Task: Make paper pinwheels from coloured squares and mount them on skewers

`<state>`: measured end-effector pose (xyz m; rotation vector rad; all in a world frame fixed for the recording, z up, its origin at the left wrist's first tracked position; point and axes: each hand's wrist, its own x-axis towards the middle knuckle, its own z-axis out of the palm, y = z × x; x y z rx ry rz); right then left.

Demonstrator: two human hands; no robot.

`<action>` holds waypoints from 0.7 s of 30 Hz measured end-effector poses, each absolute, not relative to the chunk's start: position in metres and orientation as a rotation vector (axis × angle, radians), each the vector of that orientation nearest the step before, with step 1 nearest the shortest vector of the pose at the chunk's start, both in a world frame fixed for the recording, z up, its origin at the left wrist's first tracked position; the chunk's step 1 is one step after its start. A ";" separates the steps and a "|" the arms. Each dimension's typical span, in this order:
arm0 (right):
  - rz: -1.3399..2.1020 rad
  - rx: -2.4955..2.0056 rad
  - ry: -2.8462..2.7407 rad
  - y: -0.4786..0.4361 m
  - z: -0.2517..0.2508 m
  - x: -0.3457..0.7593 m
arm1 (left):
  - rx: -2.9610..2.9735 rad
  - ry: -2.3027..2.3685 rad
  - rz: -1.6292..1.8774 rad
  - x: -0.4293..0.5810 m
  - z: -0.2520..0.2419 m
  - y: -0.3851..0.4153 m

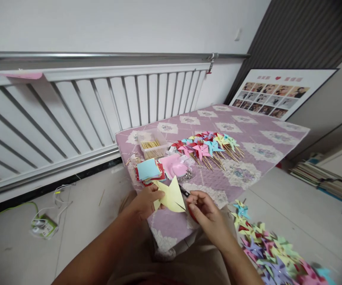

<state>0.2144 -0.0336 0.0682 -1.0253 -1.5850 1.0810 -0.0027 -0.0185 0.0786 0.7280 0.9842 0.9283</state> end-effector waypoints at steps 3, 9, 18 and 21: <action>0.965 -1.021 -1.870 -0.041 0.083 0.212 | 0.715 0.930 0.874 -0.011 0.080 -0.017; 0.791 -0.899 -2.197 -0.044 0.102 0.203 | 0.764 0.811 0.790 -0.019 0.079 -0.016; 1.029 -0.961 -2.065 -0.039 0.102 0.201 | 0.969 0.938 0.759 -0.015 0.087 -0.024; 1.059 -0.998 -2.028 -0.040 0.103 0.197 | 1.081 1.011 0.781 -0.011 0.086 -0.026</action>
